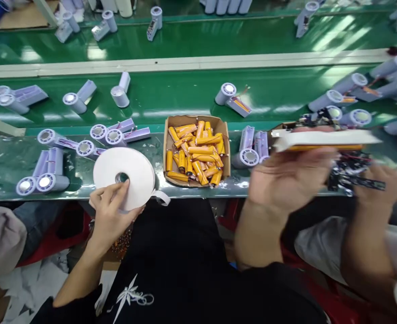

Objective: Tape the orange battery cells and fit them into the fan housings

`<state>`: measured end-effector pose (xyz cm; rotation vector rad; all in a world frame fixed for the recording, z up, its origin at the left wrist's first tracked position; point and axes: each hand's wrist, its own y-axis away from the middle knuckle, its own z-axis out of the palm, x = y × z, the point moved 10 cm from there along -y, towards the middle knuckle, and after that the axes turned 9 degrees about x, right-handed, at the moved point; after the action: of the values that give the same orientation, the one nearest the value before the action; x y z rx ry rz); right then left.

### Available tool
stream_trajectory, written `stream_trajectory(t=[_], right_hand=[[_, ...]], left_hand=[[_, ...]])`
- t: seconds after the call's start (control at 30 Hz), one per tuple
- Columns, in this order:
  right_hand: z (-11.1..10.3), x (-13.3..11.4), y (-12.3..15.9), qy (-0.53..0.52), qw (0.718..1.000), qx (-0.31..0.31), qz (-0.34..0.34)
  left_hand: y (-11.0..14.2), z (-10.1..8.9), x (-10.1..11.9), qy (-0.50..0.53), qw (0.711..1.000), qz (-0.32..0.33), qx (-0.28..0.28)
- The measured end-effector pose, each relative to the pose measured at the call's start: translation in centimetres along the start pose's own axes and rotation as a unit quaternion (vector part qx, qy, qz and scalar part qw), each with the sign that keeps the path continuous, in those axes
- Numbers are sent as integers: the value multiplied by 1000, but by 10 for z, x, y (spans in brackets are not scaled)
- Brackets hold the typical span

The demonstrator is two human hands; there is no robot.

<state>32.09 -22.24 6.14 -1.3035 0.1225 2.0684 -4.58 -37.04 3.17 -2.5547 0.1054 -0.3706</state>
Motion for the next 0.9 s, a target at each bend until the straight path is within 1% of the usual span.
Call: stream_trajectory(t=[0.03, 0.07, 0.1, 0.17, 0.2, 0.23, 0.3, 0.37, 0.4, 0.43, 0.47, 0.5, 0.57, 0.63, 0.7, 0.77, 0.8, 0.9], right_hand=[[-8, -3, -12, -9, 1000, 7, -10], [-13, -1, -18, -11, 1000, 6, -6], [-15, 6, -18, -7, 1000, -8, 13], [-15, 23, -6, 6, 998, -37, 56], [-17, 29, 2, 9, 997, -42, 69], [-20, 34, 9, 10, 996, -42, 76], [-29, 38, 17, 16, 996, -34, 82], [-39, 39, 17, 31, 995, -29, 90], [-44, 39, 15, 38, 994, -27, 94], [-50, 38, 13, 42, 994, -24, 95], [-56, 36, 10, 46, 994, -19, 94], [-63, 34, 8, 50, 994, -13, 91], [-79, 31, 6, 60, 994, 5, 86], [-98, 30, 7, 73, 993, 25, 92], [-116, 32, 9, 92, 989, 43, 108], [-130, 36, 10, 110, 985, 56, 125], [-134, 36, 8, 115, 983, 60, 128], [-141, 33, 2, 125, 984, 61, 113]], left_hand=[[7, 4, -12, -7, 999, -2, -32], [12, 11, -21, -12, 998, 1, -68], [15, 21, -27, -13, 994, 9, -107], [12, 38, -33, -7, 986, 31, -163], [5, 44, -34, -1, 984, 39, -173], [-7, 48, -37, 3, 985, 40, -170], [-43, 50, -50, -3, 991, 18, -134], [-86, 49, -71, -36, 995, -20, -88], [-108, 50, -83, -60, 995, -36, -76], [-129, 52, -94, -86, 992, -48, -80], [-148, 58, -105, -109, 987, -56, -103], [-163, 65, -116, -130, 979, -63, -141], [-182, 78, -136, -160, 955, -80, -236], [-188, 86, -154, -181, 921, -111, -327], [-189, 88, -169, -192, 890, -138, -390], [-191, 92, -175, -176, 873, -135, -433], [-194, 95, -176, -162, 873, -122, -443], [-213, 104, -180, -161, 882, -71, -438]])
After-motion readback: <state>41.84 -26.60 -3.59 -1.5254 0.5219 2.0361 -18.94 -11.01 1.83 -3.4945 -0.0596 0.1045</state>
